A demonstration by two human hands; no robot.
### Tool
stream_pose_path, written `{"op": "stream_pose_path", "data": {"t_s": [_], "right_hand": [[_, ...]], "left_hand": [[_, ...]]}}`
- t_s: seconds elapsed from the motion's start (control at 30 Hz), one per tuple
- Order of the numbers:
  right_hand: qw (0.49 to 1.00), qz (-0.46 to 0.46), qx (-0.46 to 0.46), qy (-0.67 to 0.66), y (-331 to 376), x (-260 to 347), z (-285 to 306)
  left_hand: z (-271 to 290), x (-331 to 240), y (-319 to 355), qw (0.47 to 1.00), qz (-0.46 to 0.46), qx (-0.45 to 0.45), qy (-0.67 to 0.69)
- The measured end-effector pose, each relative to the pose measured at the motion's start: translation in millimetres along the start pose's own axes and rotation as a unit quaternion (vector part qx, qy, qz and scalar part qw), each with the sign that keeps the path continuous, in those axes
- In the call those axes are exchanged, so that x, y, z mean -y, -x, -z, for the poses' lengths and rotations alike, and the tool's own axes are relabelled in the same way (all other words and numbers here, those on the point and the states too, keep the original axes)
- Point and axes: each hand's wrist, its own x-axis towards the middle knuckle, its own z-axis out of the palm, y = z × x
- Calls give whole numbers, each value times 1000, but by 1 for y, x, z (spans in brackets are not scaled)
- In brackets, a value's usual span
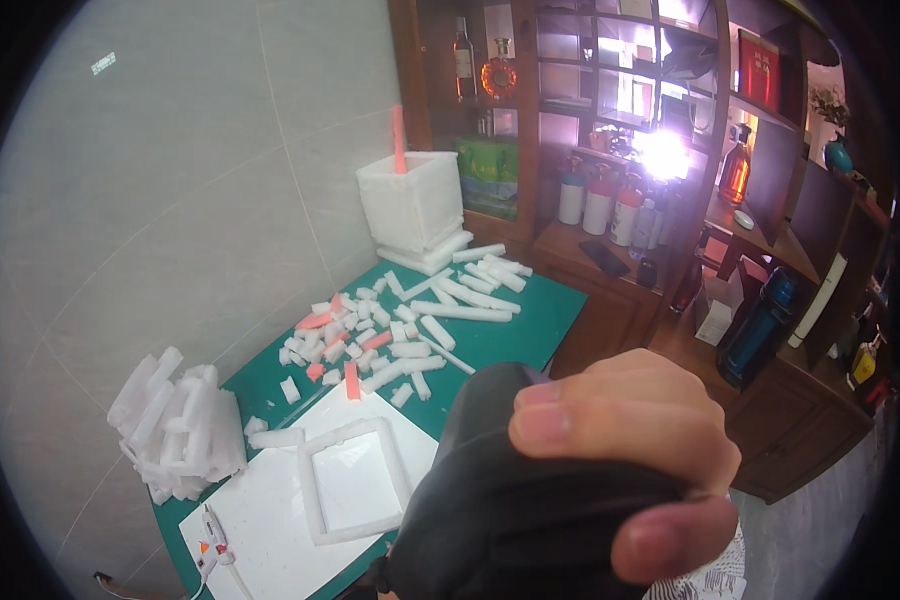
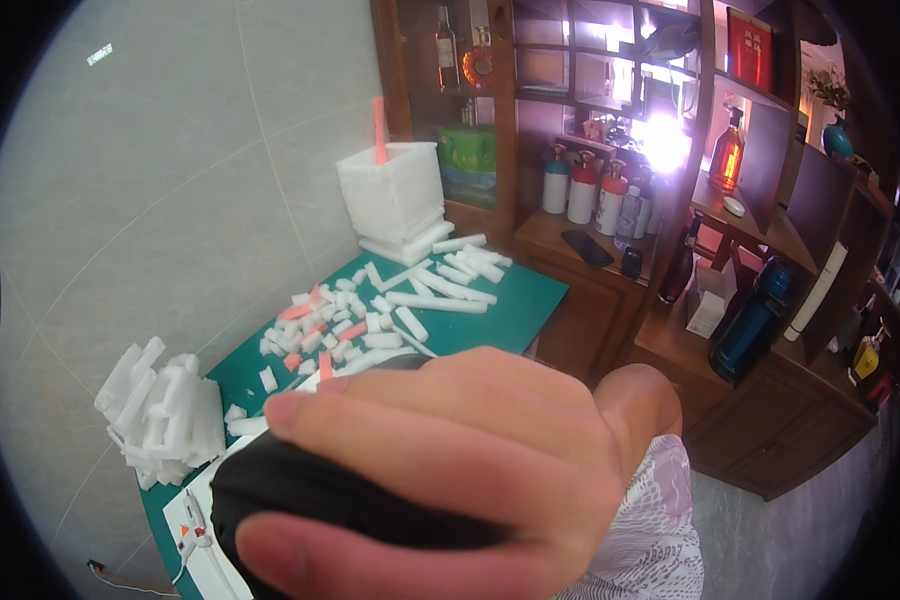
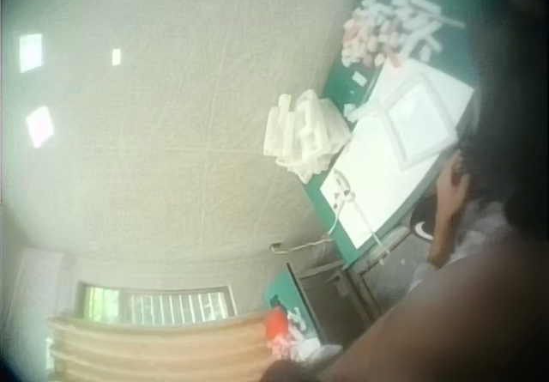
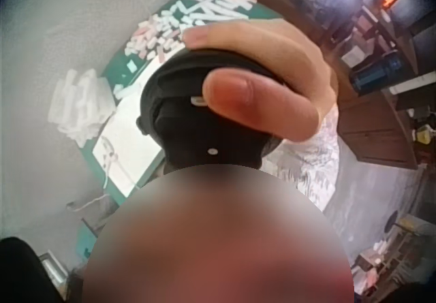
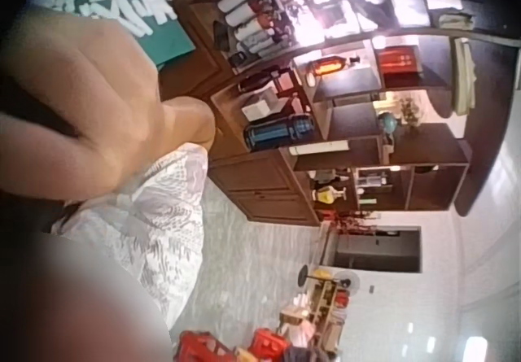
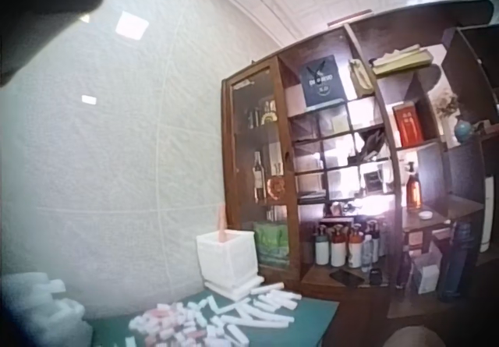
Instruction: Using a hot glue gun to assemble rectangular white foam pieces into a frame structure.
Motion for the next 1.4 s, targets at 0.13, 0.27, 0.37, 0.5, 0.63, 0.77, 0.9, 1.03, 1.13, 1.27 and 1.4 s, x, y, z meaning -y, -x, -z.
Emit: {"op": "stream_pose_path", "data": {"t_s": [0.13, 0.27, 0.37, 0.5, 0.63, 0.77, 0.9, 1.03, 1.13, 1.27, 1.4], "right_hand": [[990, -98, 76, -68, 4, 0, 7], [941, -236, 95, -224, 44, -20, 19], [849, -443, 83, -277, 90, -38, 48], [794, -564, 75, -215, 111, -46, 51], [803, -560, 112, -170, 130, -63, 58], [811, -554, 117, -145, 141, -69, 74], [804, -560, 140, -143, 147, -75, 78], [820, -542, 159, -89, 146, -77, 84], [822, -548, 135, -77, 145, -76, 84], [816, -558, 138, -64, 149, -77, 87], [814, -561, 148, -41, 151, -77, 88]], "left_hand": [[203, -8, 2, 778, 178, 26, 602], [166, 0, 14, 792, 126, -94, 590], [170, 3, 4, 795, 97, -88, 593], [175, 14, 16, 813, 76, -85, 571], [168, 24, 32, 831, 74, -42, 550], [163, 25, 32, 832, 69, 1, 550], [159, 23, 25, 836, 59, -14, 545], [167, 18, 13, 829, 67, 21, 555], [168, 17, 9, 831, 50, 20, 554], [164, 17, 12, 833, 41, 5, 552], [162, 17, 12, 831, 45, 0, 555]]}}
